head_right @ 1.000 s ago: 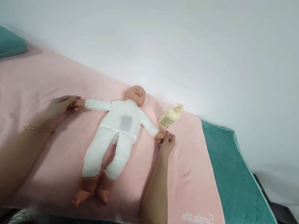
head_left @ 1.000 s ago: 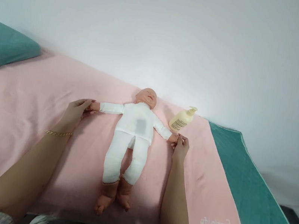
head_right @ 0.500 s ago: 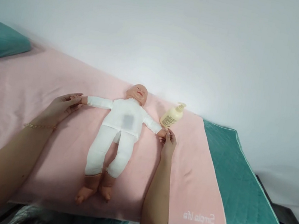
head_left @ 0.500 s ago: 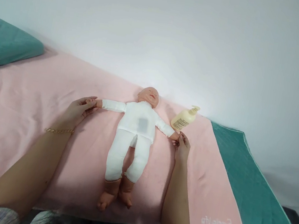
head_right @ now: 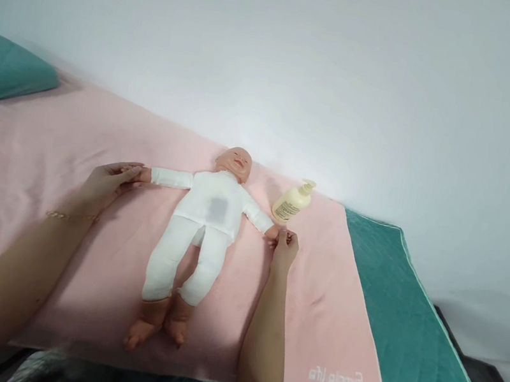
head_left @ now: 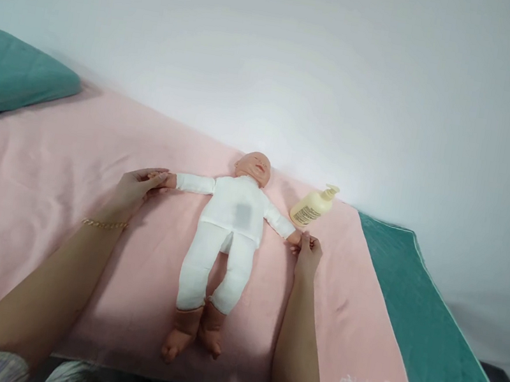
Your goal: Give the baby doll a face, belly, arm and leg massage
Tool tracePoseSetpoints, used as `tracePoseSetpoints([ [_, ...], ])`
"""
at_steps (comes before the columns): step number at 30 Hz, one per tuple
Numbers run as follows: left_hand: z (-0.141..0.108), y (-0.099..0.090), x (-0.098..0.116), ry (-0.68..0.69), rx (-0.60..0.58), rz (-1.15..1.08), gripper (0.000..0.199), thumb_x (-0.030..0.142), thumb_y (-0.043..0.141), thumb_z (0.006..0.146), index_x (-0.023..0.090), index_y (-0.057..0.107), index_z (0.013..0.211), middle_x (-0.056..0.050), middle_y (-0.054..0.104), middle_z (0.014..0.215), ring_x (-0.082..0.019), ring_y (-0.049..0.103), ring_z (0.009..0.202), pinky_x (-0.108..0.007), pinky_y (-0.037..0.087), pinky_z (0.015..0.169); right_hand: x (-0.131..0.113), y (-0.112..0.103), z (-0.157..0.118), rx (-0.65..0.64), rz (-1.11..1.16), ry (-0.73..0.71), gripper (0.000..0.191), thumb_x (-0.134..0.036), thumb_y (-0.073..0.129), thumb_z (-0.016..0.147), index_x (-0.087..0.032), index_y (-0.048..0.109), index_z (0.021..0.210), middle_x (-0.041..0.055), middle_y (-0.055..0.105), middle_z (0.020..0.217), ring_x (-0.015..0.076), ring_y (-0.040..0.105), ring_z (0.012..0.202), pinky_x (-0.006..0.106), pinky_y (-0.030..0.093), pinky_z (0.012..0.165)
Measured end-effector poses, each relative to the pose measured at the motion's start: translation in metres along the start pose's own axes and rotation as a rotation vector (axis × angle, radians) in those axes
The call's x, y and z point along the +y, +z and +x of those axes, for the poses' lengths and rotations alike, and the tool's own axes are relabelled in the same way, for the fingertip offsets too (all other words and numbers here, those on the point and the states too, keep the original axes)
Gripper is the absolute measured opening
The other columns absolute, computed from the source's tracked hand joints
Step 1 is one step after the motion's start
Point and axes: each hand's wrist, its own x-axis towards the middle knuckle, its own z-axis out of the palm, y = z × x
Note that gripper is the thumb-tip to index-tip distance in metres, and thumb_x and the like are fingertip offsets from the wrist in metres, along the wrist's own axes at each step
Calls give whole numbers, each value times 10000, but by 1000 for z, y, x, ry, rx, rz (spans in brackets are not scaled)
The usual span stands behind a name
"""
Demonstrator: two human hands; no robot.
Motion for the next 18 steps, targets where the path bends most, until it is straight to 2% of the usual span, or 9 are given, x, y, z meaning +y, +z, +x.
tracePoseSetpoints([
  [4,2,0,-3,11,14,-58,375,391,803,730,148,755,1010,-105,711,1035,-201,663,903,-297,571,775,1,1,1,18,-17,-16,424,-599,638,810,-199,533,717,-34,592,513,110,509,411,228,374,400],
  [8,4,-1,-6,-2,-23,-103,346,365,732,824,108,737,1055,-129,703,1086,-190,658,922,-288,562,831,5,0,3,22,-6,-6,410,-595,628,811,-196,555,751,-36,590,519,118,515,423,237,392,415],
  [13,4,-4,-6,-16,-49,-172,251,253,665,883,122,708,1092,-103,696,1079,-161,650,944,-257,558,875,9,-1,5,17,48,7,372,-541,637,800,-179,614,882,-18,652,677,109,551,487,252,462,497],
  [18,4,-4,-3,-36,-83,-208,268,166,703,842,135,695,1108,-68,683,1077,-137,638,961,-233,539,937,9,-2,7,-5,120,44,402,-502,688,748,-183,623,983,0,675,809,102,572,537,264,495,563],
])
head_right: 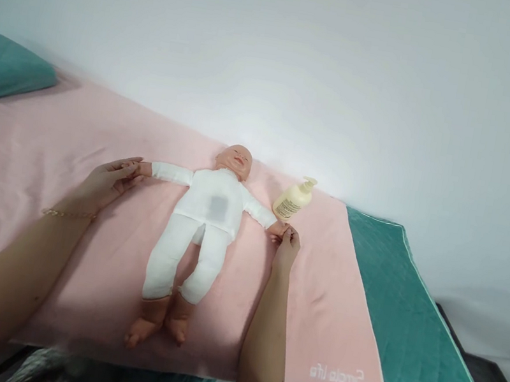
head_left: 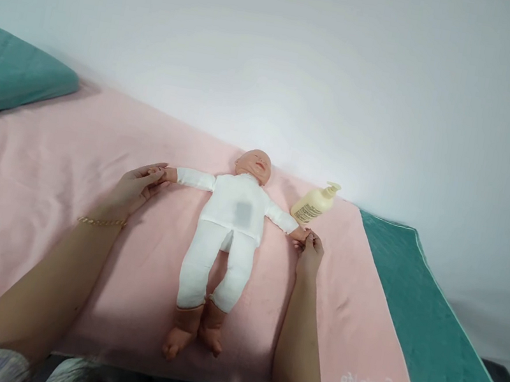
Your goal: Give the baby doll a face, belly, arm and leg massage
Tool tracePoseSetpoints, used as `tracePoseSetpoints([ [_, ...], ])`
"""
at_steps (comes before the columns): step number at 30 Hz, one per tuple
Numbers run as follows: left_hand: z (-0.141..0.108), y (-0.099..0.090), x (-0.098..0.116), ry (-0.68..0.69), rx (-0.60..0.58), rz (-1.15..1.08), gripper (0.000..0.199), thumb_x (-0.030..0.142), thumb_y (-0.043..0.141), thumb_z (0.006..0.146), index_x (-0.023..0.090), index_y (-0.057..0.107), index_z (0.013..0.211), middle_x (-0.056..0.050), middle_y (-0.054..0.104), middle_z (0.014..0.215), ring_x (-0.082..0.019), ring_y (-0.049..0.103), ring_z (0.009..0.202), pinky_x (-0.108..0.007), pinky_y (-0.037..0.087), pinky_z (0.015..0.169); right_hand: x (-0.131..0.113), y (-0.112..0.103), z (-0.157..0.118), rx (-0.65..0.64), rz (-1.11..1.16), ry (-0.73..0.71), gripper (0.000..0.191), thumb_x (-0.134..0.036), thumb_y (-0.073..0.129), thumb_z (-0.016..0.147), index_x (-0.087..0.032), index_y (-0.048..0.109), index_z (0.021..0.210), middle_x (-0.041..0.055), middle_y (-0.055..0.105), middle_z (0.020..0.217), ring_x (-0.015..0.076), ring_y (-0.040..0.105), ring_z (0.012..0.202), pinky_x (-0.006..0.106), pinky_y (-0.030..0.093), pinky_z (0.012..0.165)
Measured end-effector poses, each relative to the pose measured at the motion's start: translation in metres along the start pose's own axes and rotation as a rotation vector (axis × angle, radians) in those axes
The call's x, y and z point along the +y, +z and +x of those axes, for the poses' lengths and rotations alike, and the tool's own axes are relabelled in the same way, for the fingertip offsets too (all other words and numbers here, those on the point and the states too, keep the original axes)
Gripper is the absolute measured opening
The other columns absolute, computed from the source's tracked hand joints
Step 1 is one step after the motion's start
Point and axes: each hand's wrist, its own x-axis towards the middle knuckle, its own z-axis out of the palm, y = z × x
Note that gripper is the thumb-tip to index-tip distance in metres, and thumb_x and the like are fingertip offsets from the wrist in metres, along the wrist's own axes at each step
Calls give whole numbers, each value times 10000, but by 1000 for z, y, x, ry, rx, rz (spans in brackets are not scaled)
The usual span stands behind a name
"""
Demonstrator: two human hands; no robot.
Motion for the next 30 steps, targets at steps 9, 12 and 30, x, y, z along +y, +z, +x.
tracePoseSetpoints([
  [9,-8,8,3,29,39,117,420,263,850,689,168,739,1083,-57,705,965,-129,660,813,-220,567,815,-5,2,-1,-14,38,27,451,-453,814,638,-191,621,951,-28,633,765,90,552,537,246,499,540],
  [12,-12,12,4,62,73,194,414,326,838,694,165,750,1065,-72,712,990,-151,665,809,-267,575,819,-6,3,-3,-12,13,15,436,-467,817,644,-188,617,912,-33,633,735,88,552,513,240,495,514],
  [30,-4,6,0,49,6,62,328,362,757,798,154,746,1051,-135,683,1163,-194,667,952,-287,583,849,0,0,-2,14,-91,-22,377,-555,661,793,-189,612,869,-20,644,613,122,553,474,255,466,489],
])
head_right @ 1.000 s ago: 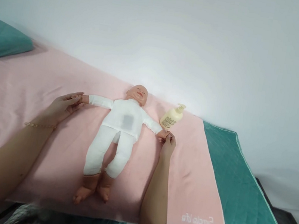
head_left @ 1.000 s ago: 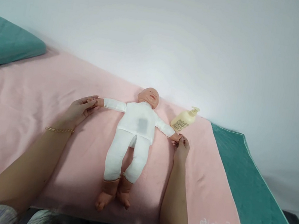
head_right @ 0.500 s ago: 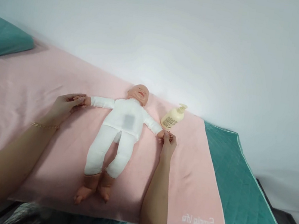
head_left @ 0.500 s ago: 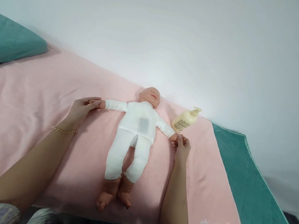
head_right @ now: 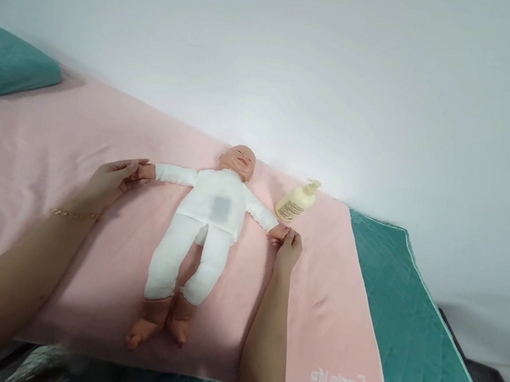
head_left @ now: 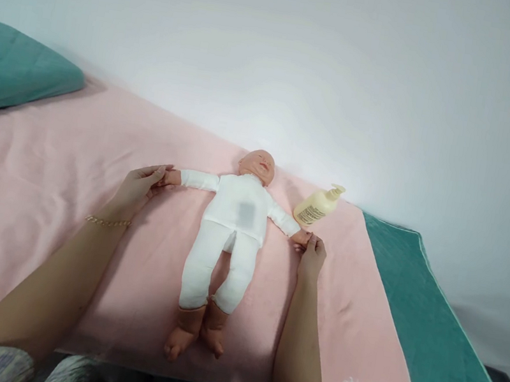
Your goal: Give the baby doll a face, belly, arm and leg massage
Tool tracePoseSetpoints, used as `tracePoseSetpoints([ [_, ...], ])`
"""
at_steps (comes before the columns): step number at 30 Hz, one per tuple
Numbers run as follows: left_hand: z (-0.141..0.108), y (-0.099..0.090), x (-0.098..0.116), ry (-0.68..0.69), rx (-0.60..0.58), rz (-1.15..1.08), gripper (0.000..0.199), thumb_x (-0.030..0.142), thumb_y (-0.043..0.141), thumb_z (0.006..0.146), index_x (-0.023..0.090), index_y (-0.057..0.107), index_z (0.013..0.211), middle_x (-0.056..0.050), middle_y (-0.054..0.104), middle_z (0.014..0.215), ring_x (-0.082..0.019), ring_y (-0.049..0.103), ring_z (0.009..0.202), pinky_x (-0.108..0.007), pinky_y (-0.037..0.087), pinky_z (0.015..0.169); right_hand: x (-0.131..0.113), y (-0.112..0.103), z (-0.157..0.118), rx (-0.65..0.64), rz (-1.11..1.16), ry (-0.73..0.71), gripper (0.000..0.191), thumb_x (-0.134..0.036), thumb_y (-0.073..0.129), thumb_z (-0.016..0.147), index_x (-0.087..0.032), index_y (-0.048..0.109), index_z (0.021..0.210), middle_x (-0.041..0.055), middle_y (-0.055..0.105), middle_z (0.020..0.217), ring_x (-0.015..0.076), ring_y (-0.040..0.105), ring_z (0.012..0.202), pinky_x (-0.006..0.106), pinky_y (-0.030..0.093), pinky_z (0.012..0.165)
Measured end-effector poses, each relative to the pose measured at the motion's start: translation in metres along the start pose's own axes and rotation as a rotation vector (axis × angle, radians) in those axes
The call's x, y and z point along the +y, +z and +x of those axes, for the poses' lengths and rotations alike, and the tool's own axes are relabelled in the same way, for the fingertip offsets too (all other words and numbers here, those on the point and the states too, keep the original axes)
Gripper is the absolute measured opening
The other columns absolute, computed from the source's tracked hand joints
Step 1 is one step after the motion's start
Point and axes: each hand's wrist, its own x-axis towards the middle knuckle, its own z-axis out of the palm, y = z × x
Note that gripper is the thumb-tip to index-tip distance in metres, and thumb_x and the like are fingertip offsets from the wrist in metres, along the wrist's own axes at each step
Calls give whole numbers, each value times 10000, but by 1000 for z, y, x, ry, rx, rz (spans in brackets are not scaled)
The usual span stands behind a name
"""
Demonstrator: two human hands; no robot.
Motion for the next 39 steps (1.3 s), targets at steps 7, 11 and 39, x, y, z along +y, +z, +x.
tracePoseSetpoints([
  [7,2,-3,1,-44,-11,-100,408,188,755,794,180,691,1197,-91,675,1159,-149,657,978,-217,572,874,3,-2,5,-37,137,41,440,-510,688,756,-185,647,1050,58,711,991,135,647,699,273,538,622],
  [11,1,-3,2,-44,-23,-99,508,118,797,733,177,677,1224,-60,665,1187,-120,646,971,-170,548,884,2,-2,5,-56,199,59,499,-476,767,689,-193,652,1083,65,698,1054,153,660,790,271,548,654],
  [39,1,-3,-1,4,-49,-14,403,365,820,742,175,749,1091,-72,698,953,-144,649,835,-233,576,798,0,-1,-1,-17,36,-12,424,-547,664,791,-165,667,975,33,711,800,116,574,526,281,512,555],
])
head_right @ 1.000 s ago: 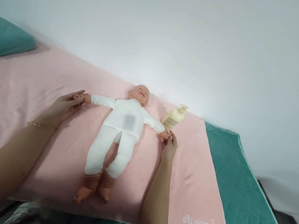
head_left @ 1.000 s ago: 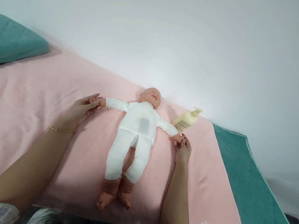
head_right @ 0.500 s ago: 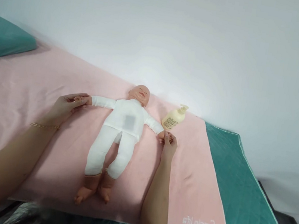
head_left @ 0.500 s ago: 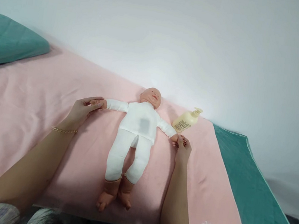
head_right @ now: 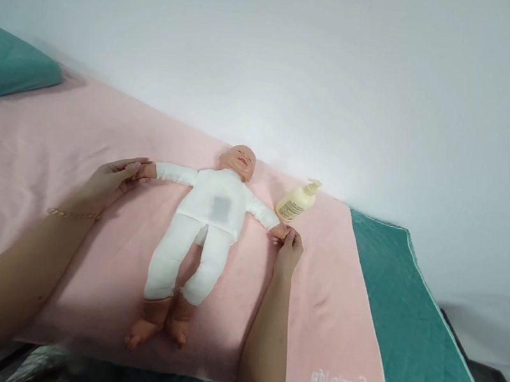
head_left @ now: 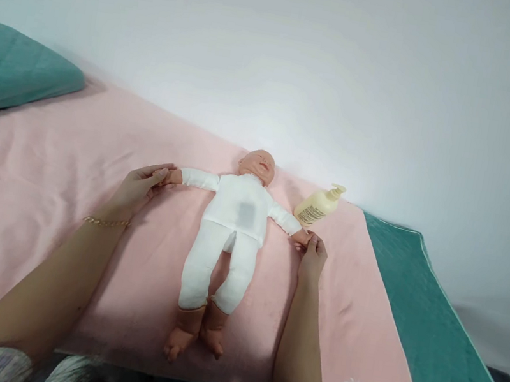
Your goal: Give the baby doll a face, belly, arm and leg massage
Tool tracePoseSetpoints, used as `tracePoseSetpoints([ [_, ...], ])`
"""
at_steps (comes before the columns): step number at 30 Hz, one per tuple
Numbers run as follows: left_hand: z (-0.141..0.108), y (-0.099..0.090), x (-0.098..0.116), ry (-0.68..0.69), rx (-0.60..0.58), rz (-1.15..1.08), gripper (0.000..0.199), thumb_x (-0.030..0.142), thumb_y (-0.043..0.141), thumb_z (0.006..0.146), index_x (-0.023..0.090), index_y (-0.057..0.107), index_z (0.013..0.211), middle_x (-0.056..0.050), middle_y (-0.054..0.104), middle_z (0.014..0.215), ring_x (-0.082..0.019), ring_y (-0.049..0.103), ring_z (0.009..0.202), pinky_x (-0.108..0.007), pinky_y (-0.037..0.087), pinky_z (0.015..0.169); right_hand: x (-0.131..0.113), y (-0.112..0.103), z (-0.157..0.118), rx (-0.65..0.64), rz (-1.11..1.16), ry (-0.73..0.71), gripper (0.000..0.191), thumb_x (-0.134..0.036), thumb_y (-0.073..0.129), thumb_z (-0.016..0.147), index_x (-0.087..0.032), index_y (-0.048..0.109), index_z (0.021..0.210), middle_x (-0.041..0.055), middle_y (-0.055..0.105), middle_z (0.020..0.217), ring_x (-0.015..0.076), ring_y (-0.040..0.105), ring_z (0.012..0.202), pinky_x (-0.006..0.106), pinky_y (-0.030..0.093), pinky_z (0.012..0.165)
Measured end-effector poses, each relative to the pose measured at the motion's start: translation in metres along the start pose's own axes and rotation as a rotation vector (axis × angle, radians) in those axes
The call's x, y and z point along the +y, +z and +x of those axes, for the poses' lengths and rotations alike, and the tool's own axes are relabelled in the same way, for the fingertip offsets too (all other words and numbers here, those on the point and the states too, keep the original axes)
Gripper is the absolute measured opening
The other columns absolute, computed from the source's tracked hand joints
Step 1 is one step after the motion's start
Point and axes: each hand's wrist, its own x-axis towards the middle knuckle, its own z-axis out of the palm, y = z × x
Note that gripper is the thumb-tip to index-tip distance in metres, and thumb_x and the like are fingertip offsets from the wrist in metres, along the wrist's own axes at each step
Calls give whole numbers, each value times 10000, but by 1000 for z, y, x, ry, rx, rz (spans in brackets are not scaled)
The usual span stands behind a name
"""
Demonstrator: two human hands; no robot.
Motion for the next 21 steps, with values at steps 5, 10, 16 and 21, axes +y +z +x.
tracePoseSetpoints([
  [5,-1,0,3,-34,-23,-70,474,242,845,720,166,713,1169,-47,693,987,-102,636,874,-190,549,891,4,-2,4,-14,57,12,517,-538,700,745,-178,665,1114,74,710,1065,142,646,711,276,537,621],
  [10,-3,3,5,-48,-6,-51,543,210,878,666,164,708,1180,-53,706,1086,-120,648,933,-181,548,882,4,-2,5,-36,125,39,574,-503,772,684,-185,657,1147,72,693,1092,152,657,776,259,539,632],
  [16,-10,11,10,-27,73,150,585,331,900,606,181,736,1147,-72,728,1047,-151,667,858,-223,564,772,-1,0,1,-45,68,5,470,-479,805,668,-173,674,1000,24,684,919,109,611,638,243,525,586],
  [21,-12,14,11,31,113,274,526,405,881,606,198,770,1077,-78,737,980,-170,660,822,-253,559,727,-5,2,-3,-29,26,0,426,-482,812,669,-168,659,914,-1,675,795,100,594,550,237,514,536],
])
